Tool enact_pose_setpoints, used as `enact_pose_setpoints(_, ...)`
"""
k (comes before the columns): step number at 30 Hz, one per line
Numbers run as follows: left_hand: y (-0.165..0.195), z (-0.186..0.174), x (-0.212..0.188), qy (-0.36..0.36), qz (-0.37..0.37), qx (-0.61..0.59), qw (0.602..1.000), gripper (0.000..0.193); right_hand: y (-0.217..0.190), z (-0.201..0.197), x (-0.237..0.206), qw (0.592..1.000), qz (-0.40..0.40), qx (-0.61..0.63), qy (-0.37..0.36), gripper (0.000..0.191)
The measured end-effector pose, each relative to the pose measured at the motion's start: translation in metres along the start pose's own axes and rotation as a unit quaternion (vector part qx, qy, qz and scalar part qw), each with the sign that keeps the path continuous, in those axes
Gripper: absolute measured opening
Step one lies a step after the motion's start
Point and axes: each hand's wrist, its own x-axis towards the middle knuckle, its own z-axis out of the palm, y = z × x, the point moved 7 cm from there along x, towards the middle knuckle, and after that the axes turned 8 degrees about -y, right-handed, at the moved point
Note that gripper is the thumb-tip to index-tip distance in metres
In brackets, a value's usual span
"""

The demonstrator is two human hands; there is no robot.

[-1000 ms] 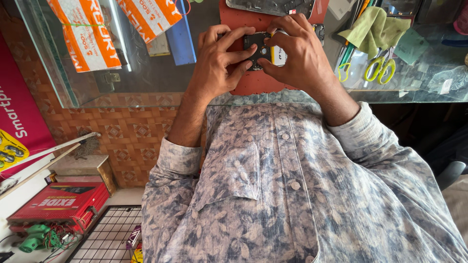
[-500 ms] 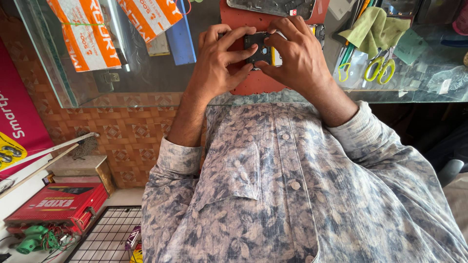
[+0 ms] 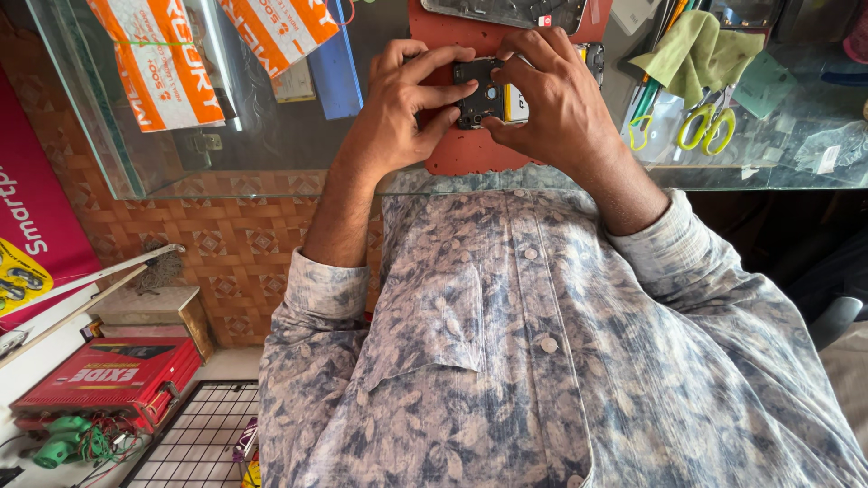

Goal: The person is repairing a smartphone by hand. They connect a ribbon cable to the motherboard, place a battery into the chassis, and then repeatedly handle a small black component, attempting to fit it into the device's internal assembly.

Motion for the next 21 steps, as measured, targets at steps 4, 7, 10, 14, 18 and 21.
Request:
enact_pose_setpoints(4, -0.001, 0.003, 0.002, -0.002, -0.002, -0.005, 1.0, 0.042, -0.001, -0.004, 0.001, 1.0, -0.011, 0.007, 0.003, 0.045)
enact_pose_setpoints(7, -0.003, 0.004, 0.002, -0.008, -0.004, -0.013, 1.0, 0.042, -0.004, -0.006, 0.003, 1.0, -0.018, 0.013, 0.005, 0.047)
enact_pose_setpoints(10, -0.003, 0.003, 0.003, -0.002, 0.01, -0.011, 1.0, 0.039, -0.005, -0.007, 0.004, 1.0, -0.021, 0.008, 0.005, 0.049)
enact_pose_setpoints(14, -0.003, 0.002, 0.003, 0.011, -0.015, -0.018, 1.0, 0.039, -0.006, -0.008, 0.004, 1.0, -0.029, 0.003, 0.011, 0.049)
enact_pose_setpoints(18, 0.003, 0.001, 0.005, 0.033, -0.026, -0.003, 0.999, 0.038, -0.005, -0.006, 0.004, 1.0, -0.023, 0.003, 0.011, 0.049)
enact_pose_setpoints(21, 0.008, 0.0, 0.005, 0.036, -0.017, 0.016, 0.999, 0.038, -0.006, -0.005, 0.004, 1.0, -0.023, 0.005, 0.015, 0.047)
